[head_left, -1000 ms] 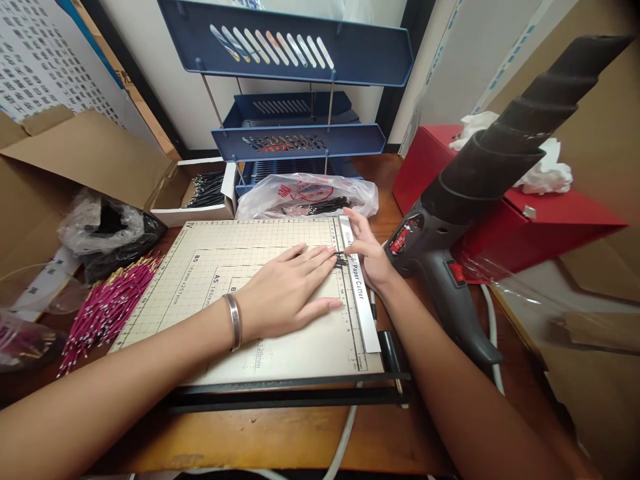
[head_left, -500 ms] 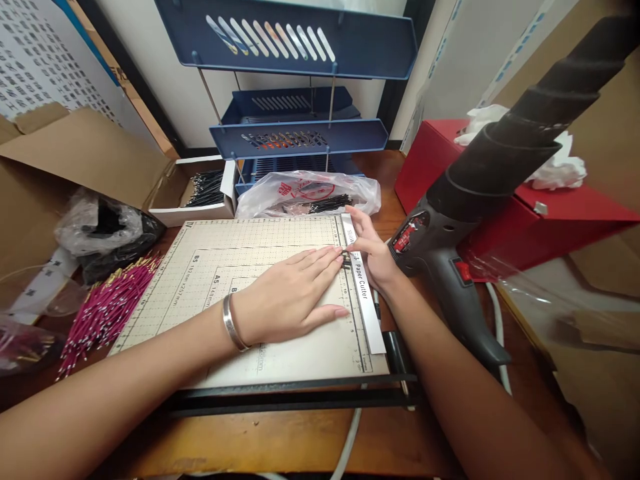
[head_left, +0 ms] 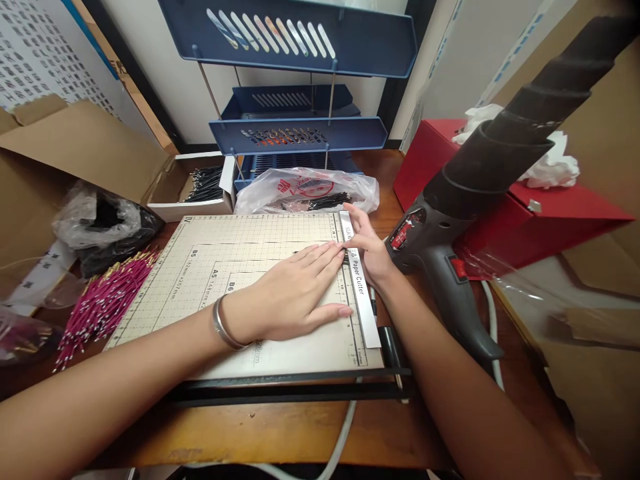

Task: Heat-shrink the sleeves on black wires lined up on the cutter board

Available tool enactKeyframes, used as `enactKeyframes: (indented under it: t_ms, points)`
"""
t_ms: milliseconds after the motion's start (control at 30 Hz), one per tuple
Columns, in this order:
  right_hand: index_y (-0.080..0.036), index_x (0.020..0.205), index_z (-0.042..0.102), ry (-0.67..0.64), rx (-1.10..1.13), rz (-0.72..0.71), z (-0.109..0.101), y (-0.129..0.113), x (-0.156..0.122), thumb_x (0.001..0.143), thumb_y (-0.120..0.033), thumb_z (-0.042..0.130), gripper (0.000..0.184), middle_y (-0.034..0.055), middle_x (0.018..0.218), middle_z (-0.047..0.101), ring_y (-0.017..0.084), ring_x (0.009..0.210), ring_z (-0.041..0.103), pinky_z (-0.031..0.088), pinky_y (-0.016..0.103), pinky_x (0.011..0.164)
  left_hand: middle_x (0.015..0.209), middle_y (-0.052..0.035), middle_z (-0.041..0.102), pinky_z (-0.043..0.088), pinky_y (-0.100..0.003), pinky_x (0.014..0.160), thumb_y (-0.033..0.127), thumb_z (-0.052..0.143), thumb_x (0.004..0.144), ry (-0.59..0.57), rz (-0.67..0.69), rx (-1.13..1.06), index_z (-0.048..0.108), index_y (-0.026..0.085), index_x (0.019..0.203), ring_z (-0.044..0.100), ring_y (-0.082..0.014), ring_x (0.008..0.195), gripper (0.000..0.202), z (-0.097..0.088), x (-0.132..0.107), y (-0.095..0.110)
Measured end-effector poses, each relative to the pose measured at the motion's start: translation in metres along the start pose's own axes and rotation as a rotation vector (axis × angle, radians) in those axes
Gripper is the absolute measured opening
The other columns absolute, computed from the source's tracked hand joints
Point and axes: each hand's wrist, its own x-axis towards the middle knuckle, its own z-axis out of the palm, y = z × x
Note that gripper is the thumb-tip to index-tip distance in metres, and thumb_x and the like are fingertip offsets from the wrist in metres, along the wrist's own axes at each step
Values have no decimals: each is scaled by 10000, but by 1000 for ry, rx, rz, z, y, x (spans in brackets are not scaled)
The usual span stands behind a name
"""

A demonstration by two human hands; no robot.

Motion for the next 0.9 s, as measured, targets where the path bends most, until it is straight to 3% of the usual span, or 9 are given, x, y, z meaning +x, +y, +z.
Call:
enactKeyframes:
  t_ms: [267, 433, 667, 900]
  points:
    - [-335, 1307, 522, 19, 44, 28, 1, -3, 0, 536, -225, 648, 789, 1, 1600, 592, 304, 1623, 427, 163, 540, 1454, 1753, -249, 421, 289, -487, 1408, 710, 150, 1156, 126, -82, 2, 455, 14, 1669, 372, -340, 1681, 918, -2, -5, -3]
    - [-333, 1321, 523, -3, 21, 10, 1, -2, 1, 553, -241, 639, 782, 4, 1658, 547, 307, 1639, 404, 167, 546, 1450, 1736, -226, 454, 339, -511, 1389, 686, 170, 1167, 94, -38, -31, 511, 22, 1646, 397, -353, 1667, 887, -1, -3, -5]
    - [-320, 1370, 521, -5, 7, 15, -1, 1, 1, 569, -250, 649, 814, 32, 1626, 557, 321, 1618, 419, 218, 537, 1429, 1760, -200, 426, 299, -499, 1407, 681, 214, 1169, 74, -37, -84, 484, 64, 1674, 374, -323, 1682, 842, -2, 1, -5]
    - [-372, 1446, 526, -89, -25, 39, -5, -4, -2, 570, -233, 681, 900, -4, 1639, 542, 348, 1629, 395, 174, 617, 1439, 1702, -216, 520, 369, -496, 1383, 612, 288, 1183, 209, -74, -37, 529, 54, 1636, 461, -323, 1636, 757, -1, -3, -7]
